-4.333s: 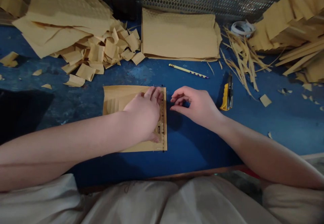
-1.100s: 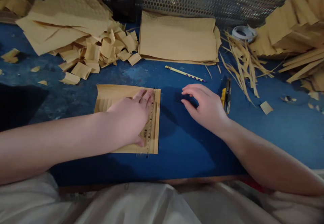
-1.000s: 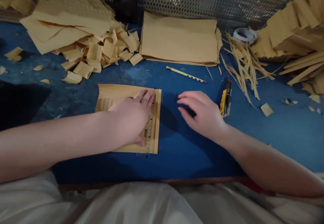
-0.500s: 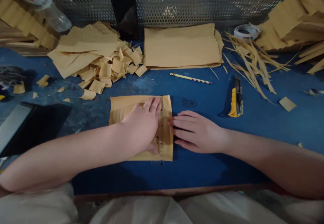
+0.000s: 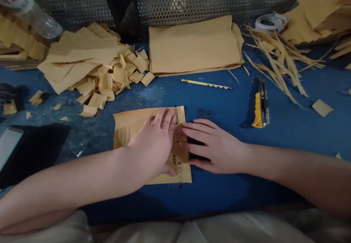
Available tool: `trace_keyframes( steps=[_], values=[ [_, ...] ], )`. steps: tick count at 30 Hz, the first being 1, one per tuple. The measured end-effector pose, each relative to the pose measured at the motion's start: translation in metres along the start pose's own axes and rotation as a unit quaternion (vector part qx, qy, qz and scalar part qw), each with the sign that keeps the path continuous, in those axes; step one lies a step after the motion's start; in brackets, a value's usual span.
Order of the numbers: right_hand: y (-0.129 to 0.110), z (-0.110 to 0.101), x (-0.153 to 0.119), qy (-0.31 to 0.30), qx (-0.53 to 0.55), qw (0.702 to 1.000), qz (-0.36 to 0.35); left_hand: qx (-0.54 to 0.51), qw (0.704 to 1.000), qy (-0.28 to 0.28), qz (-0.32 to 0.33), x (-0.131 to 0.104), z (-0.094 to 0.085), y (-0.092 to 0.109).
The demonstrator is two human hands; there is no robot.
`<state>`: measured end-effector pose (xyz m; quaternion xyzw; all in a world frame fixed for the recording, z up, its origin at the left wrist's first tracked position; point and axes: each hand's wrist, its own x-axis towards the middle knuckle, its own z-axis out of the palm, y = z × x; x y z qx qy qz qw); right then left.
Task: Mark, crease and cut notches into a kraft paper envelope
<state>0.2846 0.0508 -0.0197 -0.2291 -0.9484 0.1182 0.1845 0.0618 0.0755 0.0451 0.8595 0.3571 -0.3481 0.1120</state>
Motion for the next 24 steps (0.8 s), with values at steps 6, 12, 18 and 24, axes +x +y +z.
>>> trace_keyframes(
  steps=[6, 12, 18, 24],
  values=[
    [-0.001, -0.0014, -0.0001, -0.014, -0.014, 1.0, -0.007, -0.014, 1.0, 0.015, 0.007, 0.0016, 0.0021, 0.0],
    [0.0006, -0.0019, 0.0001, -0.006, -0.025, 1.0, -0.011, -0.005, 1.0, -0.009, 0.001, 0.0019, 0.0003, -0.0003],
    [-0.0002, -0.0027, 0.0007, -0.008, -0.024, 1.0, -0.006, -0.011, 1.0, -0.002, 0.007, 0.0034, 0.0013, -0.0005],
    [0.0001, -0.0032, 0.0002, -0.013, -0.012, 1.0, -0.004, -0.003, 1.0, 0.011, 0.008, 0.0039, 0.0034, -0.0005]
  ],
)
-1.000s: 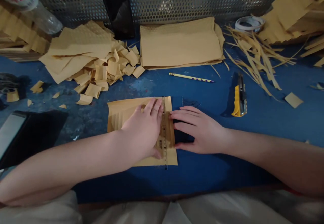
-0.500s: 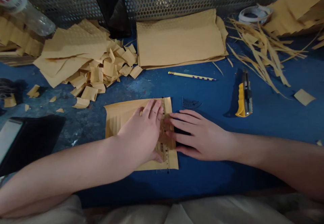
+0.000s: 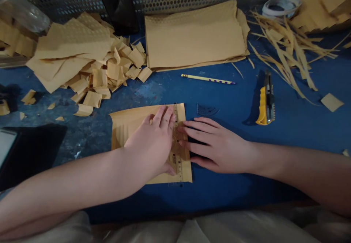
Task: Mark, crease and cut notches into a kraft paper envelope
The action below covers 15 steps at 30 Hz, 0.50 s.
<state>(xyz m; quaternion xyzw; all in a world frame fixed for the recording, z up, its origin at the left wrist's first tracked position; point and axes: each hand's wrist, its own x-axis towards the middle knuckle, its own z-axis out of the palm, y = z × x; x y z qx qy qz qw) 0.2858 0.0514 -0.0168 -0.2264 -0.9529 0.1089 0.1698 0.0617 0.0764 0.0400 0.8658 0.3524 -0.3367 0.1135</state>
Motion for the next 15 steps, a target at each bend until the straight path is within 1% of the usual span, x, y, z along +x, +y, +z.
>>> trace_keyframes(
  steps=[3, 6, 15],
  values=[
    [0.0008, 0.0006, -0.0008, -0.003, 0.005, 1.0, -0.002, 0.003, 1.0, 0.024, -0.003, -0.0008, 0.0013, 0.0005],
    [0.0015, 0.0011, -0.0015, -0.009, 0.01, 1.0, -0.002, -0.004, 0.999, 0.037, -0.005, -0.0014, 0.0019, 0.0008],
    [0.0017, 0.0002, -0.0016, -0.019, 0.011, 1.0, -0.004, 0.012, 1.0, 0.008, -0.011, -0.0005, 0.0013, 0.0022]
  ],
)
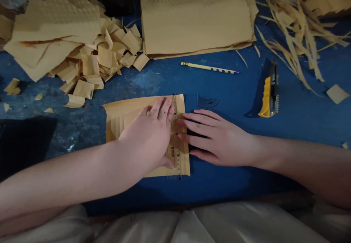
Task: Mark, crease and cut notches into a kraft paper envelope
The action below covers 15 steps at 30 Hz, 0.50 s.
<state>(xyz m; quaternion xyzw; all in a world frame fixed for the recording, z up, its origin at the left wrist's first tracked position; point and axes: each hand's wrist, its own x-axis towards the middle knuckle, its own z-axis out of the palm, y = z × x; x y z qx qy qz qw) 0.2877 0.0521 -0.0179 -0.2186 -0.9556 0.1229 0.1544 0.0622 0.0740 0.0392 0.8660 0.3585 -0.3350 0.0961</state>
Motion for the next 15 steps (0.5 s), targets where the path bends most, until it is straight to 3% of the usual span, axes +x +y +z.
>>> trace_keyframes(
  steps=[11, 15],
  values=[
    [-0.0004, 0.0007, -0.0011, 0.0, -0.009, 1.0, -0.001, -0.019, 1.0, 0.02, -0.004, 0.0017, 0.0013, 0.0],
    [0.0002, 0.0004, -0.0017, 0.001, -0.006, 1.0, 0.0, -0.013, 1.0, 0.003, -0.005, 0.0018, -0.0003, 0.0002]
  ],
)
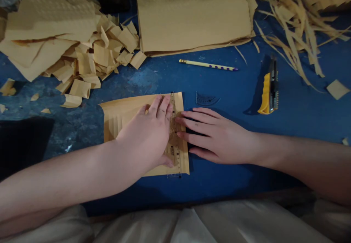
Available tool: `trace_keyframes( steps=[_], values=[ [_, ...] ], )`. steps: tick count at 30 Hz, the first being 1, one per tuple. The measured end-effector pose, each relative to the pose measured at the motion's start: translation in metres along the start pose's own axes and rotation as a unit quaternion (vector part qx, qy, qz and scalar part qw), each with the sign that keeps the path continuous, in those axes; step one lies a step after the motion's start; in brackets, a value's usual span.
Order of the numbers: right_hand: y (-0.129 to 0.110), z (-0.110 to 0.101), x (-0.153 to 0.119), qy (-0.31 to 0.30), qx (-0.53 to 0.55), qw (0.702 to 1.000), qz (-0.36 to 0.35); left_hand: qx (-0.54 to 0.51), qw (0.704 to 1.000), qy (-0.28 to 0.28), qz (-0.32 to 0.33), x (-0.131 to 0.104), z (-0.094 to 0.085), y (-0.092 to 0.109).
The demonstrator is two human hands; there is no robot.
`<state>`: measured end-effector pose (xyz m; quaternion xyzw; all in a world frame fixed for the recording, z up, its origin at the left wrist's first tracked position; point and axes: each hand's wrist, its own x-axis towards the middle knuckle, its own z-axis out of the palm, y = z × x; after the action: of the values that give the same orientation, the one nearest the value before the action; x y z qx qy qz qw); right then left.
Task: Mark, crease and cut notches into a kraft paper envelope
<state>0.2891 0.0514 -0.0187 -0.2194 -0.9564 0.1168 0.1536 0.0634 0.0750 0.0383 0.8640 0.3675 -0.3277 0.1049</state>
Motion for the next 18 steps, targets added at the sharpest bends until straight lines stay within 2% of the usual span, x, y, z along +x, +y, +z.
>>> trace_keyframes(
  steps=[18],
  values=[
    [0.0008, -0.0009, 0.0002, -0.008, 0.01, 1.0, 0.001, 0.018, 1.0, -0.017, -0.001, -0.0008, -0.0023, 0.0012]
  ],
)
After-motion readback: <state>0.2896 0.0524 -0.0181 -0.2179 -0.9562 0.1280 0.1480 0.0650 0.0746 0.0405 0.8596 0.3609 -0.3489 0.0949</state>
